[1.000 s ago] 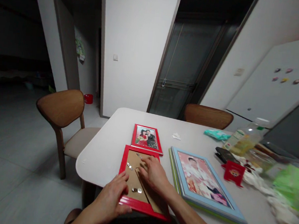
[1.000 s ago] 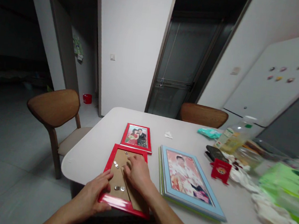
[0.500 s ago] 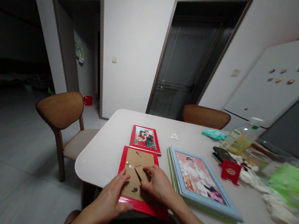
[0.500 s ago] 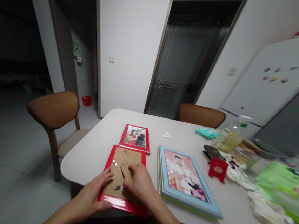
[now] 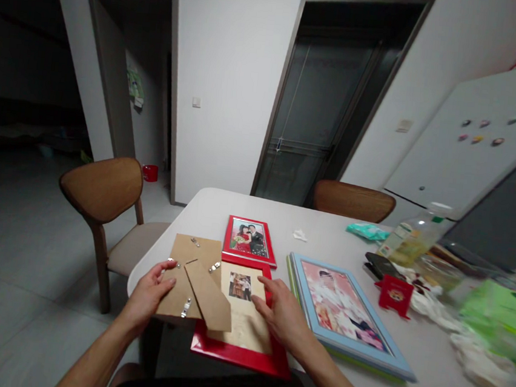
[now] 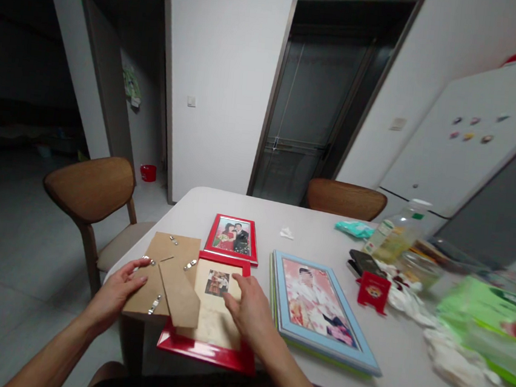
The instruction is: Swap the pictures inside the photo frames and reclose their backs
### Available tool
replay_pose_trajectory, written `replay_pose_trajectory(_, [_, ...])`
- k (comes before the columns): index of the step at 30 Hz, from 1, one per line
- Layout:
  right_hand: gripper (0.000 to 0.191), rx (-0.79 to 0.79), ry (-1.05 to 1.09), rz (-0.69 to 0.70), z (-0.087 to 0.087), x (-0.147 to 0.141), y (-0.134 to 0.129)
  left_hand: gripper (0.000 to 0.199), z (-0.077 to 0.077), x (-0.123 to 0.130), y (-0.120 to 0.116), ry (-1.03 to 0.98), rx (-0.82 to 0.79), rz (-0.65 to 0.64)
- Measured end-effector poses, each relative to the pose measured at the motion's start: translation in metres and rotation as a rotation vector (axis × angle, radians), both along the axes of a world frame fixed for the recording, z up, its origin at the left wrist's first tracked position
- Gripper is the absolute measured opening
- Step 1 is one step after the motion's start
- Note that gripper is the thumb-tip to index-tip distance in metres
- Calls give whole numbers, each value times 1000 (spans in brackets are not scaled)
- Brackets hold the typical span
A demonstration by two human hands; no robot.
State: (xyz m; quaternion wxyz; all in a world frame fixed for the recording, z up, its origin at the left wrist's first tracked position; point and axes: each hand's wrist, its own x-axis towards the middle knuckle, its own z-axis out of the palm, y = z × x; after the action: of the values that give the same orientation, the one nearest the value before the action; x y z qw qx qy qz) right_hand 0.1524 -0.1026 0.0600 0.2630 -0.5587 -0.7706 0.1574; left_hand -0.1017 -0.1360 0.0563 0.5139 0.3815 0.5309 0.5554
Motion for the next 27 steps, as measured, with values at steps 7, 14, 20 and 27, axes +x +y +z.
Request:
replay_pose_trajectory(7, [45, -88, -205, -132, -21, 14, 8, 46, -11, -46, 8, 380, -43, -75])
replay_pose_trajectory(14, [53, -85, -74, -169, -25, 18, 19, 43, -13, -53, 20, 801, 8, -45])
replay_pose_trajectory(20, [63, -299, 469, -152, -19, 21, 18, 45, -16, -38, 12, 1022, 69, 69])
replay_pose_trajectory(27, [77, -543, 1014, -69, 7, 7, 2, 47, -4, 65, -24, 931, 374, -207])
